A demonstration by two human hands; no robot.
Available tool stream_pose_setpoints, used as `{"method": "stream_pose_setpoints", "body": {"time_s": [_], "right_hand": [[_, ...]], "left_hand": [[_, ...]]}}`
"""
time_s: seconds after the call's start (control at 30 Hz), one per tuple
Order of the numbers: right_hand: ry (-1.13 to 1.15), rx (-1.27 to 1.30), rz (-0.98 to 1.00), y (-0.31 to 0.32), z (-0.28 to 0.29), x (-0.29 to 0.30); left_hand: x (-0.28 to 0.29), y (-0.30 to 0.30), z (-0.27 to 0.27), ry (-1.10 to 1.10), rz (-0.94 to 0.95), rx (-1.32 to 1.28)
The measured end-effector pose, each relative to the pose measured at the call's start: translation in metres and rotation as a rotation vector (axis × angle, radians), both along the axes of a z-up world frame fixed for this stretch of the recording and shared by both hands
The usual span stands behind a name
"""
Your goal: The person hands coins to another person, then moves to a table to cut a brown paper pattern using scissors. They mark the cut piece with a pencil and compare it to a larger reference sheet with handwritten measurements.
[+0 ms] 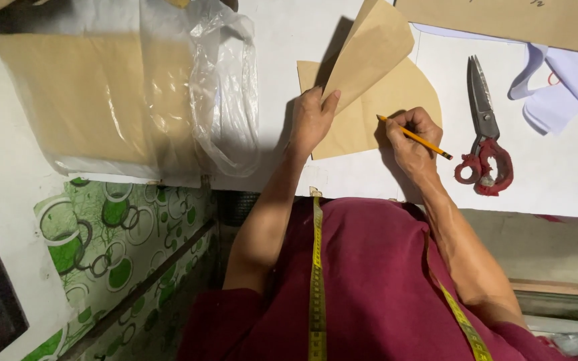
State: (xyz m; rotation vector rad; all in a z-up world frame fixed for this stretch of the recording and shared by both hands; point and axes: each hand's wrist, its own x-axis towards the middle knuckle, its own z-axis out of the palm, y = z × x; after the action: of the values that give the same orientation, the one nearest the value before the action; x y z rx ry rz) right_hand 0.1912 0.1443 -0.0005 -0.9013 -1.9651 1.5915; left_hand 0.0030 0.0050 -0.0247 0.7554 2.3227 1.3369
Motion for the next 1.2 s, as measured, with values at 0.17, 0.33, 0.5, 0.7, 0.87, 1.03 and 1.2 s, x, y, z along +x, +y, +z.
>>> {"method": "stream_pose_setpoints", "body": {"time_s": [0.17,0.33,0.5,0.7,0.87,1.03,1.2], "right_hand": [[0.009,0.011,0.021,-0.003,0.006,-0.002],[-0.025,-0.045,0.111,-0.004,-0.003,0.006],[-0.06,-0.037,0.118,-0.004,-0.001,0.01],[-0.045,0.021,0.073,0.005,-0.016,0.021],[-0.081,-0.058,0.097,-0.004,-0.001,0.023],[-0.028,-0.011,0.006,0.01,0.009,0.009],[-0.083,0.08,0.039,0.009,-0.003,0.028]], "left_hand": [[0.0,0.001,-0.005,0.013,-0.004,0.015],[0.0,-0.001,0.01,0.017,-0.012,-0.009],[0.001,-0.005,0.012,0.044,-0.021,-0.043],[0.001,-0.002,0.018,0.062,-0.02,-0.034],[-0.002,-0.002,-0.001,0.048,-0.03,-0.018],[-0.001,-0.004,-0.015,0.042,-0.03,-0.027],[-0.001,-0.003,0.014,0.054,-0.035,-0.03]]}}
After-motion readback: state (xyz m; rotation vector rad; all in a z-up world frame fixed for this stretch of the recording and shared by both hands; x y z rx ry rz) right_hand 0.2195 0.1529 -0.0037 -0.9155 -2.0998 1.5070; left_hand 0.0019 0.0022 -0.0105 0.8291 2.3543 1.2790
